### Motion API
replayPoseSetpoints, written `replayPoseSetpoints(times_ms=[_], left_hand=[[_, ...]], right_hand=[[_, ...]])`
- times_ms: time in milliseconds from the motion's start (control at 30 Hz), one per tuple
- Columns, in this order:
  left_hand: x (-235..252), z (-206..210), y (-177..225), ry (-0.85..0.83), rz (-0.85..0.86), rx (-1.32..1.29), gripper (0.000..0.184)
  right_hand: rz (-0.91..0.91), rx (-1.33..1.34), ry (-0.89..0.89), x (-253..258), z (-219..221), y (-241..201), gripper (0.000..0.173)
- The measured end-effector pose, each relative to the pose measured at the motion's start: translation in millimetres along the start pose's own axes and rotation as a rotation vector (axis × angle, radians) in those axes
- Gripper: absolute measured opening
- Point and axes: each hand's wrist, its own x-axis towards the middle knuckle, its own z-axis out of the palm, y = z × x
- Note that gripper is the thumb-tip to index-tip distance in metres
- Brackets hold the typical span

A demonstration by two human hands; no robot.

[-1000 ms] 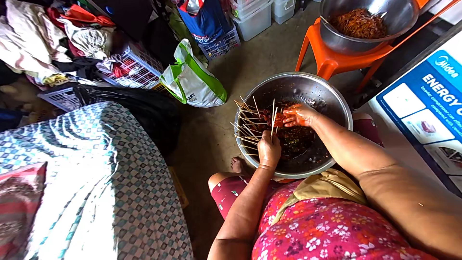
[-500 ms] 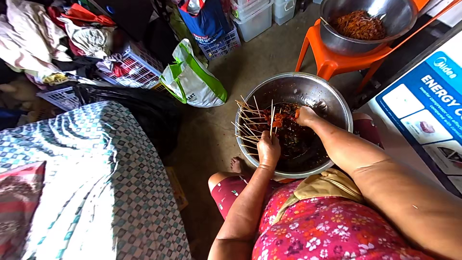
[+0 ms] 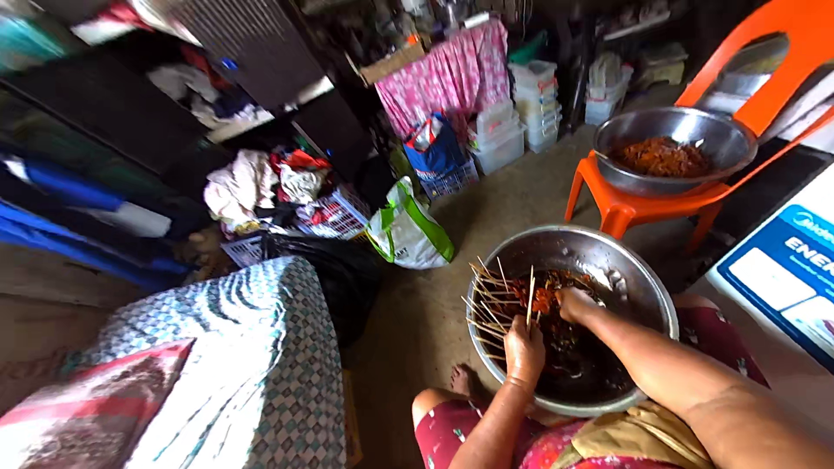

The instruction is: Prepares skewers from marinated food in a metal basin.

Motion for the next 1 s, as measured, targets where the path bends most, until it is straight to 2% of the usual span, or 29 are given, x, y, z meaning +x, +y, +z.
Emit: replayPoseSetpoints(times_ms=[133, 200, 300, 400, 700, 1000], left_hand=[[-0.6, -0.9, 1.8, -0.025, -0.002, 0.002, 0.021], [-0.8, -0.4, 0.9, -0.025, 0.006, -0.010, 0.020], [-0.3, 0.4, 0.5, -0.044, 0.011, -0.008, 0.020], [-1.5, 1.3, 1.3, -0.084, 0.005, 0.018, 0.021], [-2.7, 0.8, 3.5, -0.111, 0.000, 0.052, 0.022], [-4.0, 1.2, 2.1, -0.109, 0.005, 0.060, 0.021]], right_hand=[[-0.025, 0.052, 0.023, 1.9, -11.3, 2.1, 0.041], [-0.005, 0.401, 0.098, 6.3, -15.3, 5.0, 0.038], [0.043, 1.165, 0.160, 12.0, -15.6, 6.0, 0.037], [0.037, 1.536, 0.166, 6.9, -21.7, 7.4, 0.033], [-0.026, 1.656, 0.180, 2.3, -24.8, 5.3, 0.027], [-0.050, 1.613, 0.109, -1.2, -23.4, 4.8, 0.023]])
